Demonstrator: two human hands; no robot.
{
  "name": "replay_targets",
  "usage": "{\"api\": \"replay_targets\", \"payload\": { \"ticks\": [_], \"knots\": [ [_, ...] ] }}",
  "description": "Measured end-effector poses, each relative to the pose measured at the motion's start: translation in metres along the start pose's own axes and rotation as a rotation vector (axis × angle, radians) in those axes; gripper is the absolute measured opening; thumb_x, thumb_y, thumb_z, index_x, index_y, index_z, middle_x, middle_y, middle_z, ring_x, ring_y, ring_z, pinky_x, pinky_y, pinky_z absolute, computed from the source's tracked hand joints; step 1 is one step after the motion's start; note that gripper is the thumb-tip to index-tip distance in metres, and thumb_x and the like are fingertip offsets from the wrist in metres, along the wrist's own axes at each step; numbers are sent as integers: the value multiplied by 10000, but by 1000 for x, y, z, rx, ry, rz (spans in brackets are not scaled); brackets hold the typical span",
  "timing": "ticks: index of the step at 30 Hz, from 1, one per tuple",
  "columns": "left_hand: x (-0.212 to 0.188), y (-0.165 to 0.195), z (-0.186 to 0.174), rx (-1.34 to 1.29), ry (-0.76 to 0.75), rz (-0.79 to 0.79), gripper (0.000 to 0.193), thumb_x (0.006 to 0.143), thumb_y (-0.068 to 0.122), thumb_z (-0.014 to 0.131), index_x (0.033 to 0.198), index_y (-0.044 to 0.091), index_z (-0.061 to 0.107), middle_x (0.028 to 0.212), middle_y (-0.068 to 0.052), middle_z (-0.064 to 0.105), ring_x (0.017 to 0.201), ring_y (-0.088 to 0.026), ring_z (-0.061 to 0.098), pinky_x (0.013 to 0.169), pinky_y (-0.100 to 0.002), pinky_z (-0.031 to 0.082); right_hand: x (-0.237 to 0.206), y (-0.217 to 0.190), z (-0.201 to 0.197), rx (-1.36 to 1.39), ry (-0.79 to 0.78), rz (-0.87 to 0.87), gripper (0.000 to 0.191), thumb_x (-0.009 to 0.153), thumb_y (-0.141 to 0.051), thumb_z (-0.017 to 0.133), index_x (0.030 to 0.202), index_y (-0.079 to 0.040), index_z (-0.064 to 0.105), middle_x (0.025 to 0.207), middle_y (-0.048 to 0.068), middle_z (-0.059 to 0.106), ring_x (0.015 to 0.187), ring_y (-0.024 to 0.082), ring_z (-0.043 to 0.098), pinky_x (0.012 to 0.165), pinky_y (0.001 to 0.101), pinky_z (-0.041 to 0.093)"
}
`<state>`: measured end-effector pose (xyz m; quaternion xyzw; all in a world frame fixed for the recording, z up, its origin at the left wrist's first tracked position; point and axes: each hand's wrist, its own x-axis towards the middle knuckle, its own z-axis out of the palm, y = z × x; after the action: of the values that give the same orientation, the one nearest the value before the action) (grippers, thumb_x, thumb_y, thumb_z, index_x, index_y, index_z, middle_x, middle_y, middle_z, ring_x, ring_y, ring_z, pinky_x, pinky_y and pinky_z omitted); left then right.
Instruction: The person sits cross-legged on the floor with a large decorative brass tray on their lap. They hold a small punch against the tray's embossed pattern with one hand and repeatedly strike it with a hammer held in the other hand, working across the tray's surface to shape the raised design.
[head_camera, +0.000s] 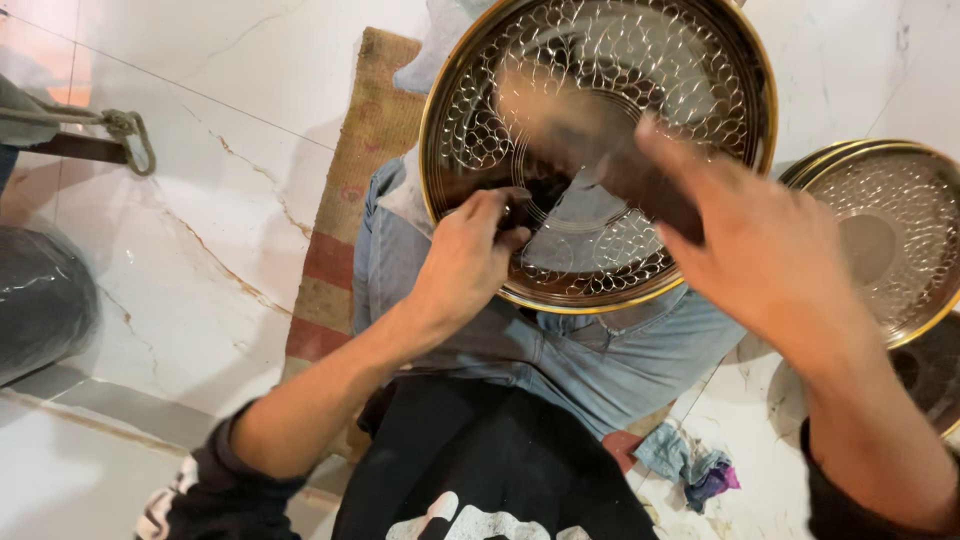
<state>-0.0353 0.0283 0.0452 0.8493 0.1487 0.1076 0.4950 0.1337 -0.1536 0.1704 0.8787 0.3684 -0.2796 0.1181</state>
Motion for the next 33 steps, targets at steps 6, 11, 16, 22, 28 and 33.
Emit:
{"api": "replay_targets", "payload": {
  "ticks": [6, 11, 16, 22, 28, 33],
  "knots": [
    [-14, 4, 5, 24, 163, -124, 345, 927, 31, 718, 1241, -8, 582, 1085, -217, 676, 955, -413, 685, 806, -444, 548, 1, -20, -30, -129, 224, -259, 889, 854, -167, 692, 1646, -367, 341, 924, 78, 656, 713, 293, 704, 593, 441, 564],
    [-13, 7, 4, -7, 121, -89, 329, 963, 28, 709, 1267, 12, 583, 1090, -183, 671, 955, -374, 695, 804, -418, 553, -7, -20, -26, -274, 216, -207, 823, 941, -151, 661, 1650, -408, 329, 927, 60, 662, 769, 262, 728, 604, 417, 585],
    [-5, 7, 2, -31, 46, -74, 355, 921, 24, 707, 1263, 13, 614, 1077, -172, 666, 966, -374, 689, 814, -412, 549, -3, 1, 9, 489, 399, -105, 827, 890, -271, 741, 1601, -168, 332, 1089, 179, 699, 885, 357, 741, 734, 457, 617],
    [19, -14, 4, 13, -263, 104, 383, 881, 78, 741, 1241, -18, 656, 1038, -198, 678, 966, -405, 669, 834, -457, 528, -25, 16, 75, 460, 204, 108, 820, 869, -272, 767, 1579, -209, 362, 1084, 216, 710, 925, 453, 710, 790, 524, 568],
    [53, -21, 11, 7, -681, 234, 352, 847, 150, 786, 1158, 14, 695, 1012, -201, 712, 973, -405, 687, 839, -462, 534, -69, -2, 147, 561, 279, 286, 841, 766, -243, 815, 1516, -228, 434, 1174, 241, 713, 951, 487, 702, 803, 541, 553],
    [48, -12, 3, -123, -518, 221, 407, 866, 146, 761, 1228, 4, 638, 1109, -203, 707, 1007, -402, 689, 859, -452, 534, -95, -18, 182, 820, 334, 508, 947, 771, -205, 843, 1589, -144, 369, 1166, 266, 702, 1001, 435, 705, 855, 503, 546]
  ]
}}
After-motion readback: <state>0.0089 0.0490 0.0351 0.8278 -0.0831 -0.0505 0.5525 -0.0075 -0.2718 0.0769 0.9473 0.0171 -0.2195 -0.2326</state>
